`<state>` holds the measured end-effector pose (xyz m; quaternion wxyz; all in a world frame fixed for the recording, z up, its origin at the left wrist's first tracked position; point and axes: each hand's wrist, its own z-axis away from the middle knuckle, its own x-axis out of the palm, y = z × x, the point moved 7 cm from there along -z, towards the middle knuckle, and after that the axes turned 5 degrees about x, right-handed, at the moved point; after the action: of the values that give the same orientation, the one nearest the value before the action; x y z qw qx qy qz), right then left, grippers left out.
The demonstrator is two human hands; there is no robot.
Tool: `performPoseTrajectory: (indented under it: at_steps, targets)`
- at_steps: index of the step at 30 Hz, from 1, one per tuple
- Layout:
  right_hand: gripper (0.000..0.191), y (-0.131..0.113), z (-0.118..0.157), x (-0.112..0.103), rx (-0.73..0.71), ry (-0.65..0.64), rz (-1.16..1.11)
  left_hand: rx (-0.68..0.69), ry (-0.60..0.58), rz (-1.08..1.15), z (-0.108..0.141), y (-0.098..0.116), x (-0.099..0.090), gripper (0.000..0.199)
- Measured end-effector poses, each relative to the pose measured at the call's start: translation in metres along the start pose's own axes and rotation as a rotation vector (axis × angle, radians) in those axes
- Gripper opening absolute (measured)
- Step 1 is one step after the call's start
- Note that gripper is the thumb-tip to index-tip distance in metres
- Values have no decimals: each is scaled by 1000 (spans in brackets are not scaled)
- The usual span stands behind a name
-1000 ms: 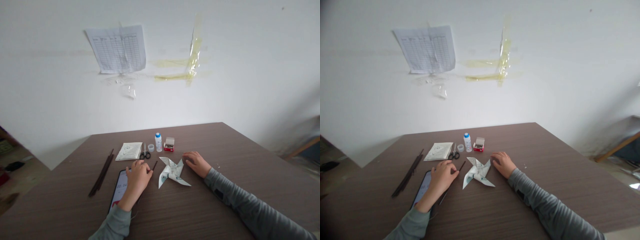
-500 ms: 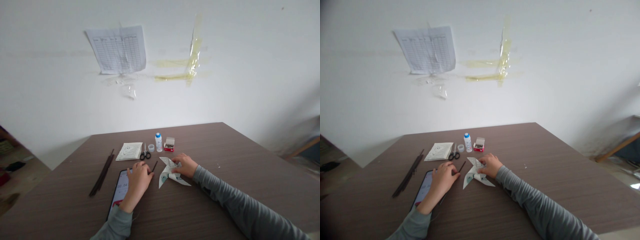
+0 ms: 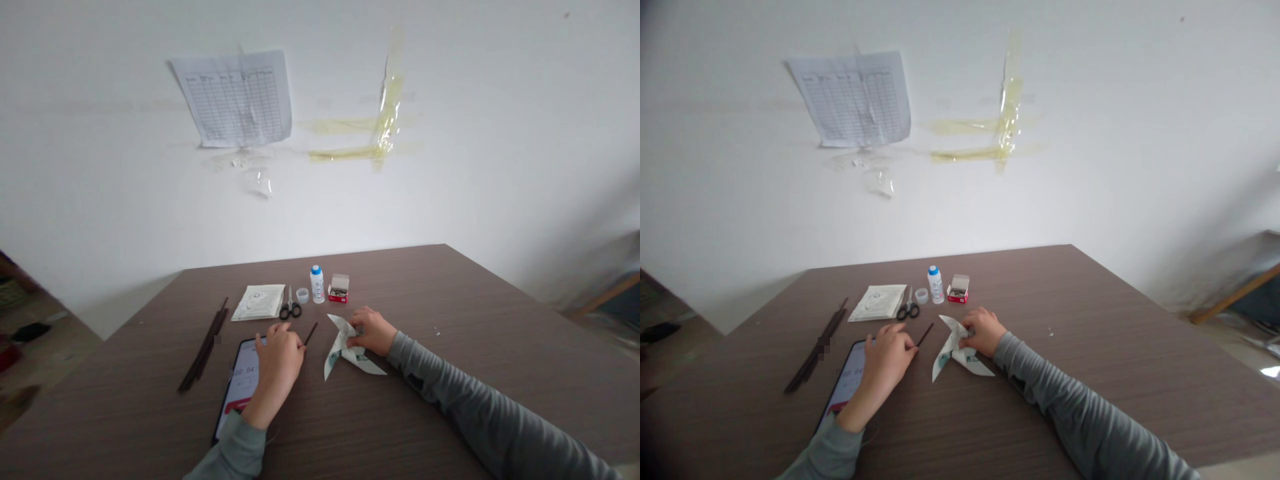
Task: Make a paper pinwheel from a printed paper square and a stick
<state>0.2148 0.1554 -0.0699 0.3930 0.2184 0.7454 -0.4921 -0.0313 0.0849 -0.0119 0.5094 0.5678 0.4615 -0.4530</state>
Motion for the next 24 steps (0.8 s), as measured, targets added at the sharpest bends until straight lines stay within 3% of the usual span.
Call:
performPoseTrajectory:
  at_steps: [5, 16, 21, 24]
  targets:
    - [23, 1, 7, -15, -80, 158, -15, -12, 14, 50, -3, -2, -2, 26]
    - [8, 17, 19, -39, -63, 280, 35, -4, 11, 78, -4, 5, 5, 27]
    - [16, 15, 29, -42, -147, 321, 87, 19, 51, 55, -4, 8, 7, 28]
    - [23, 5, 38, -48, -261, 412, 146, 44, 118, 76, -6, 10, 9, 29]
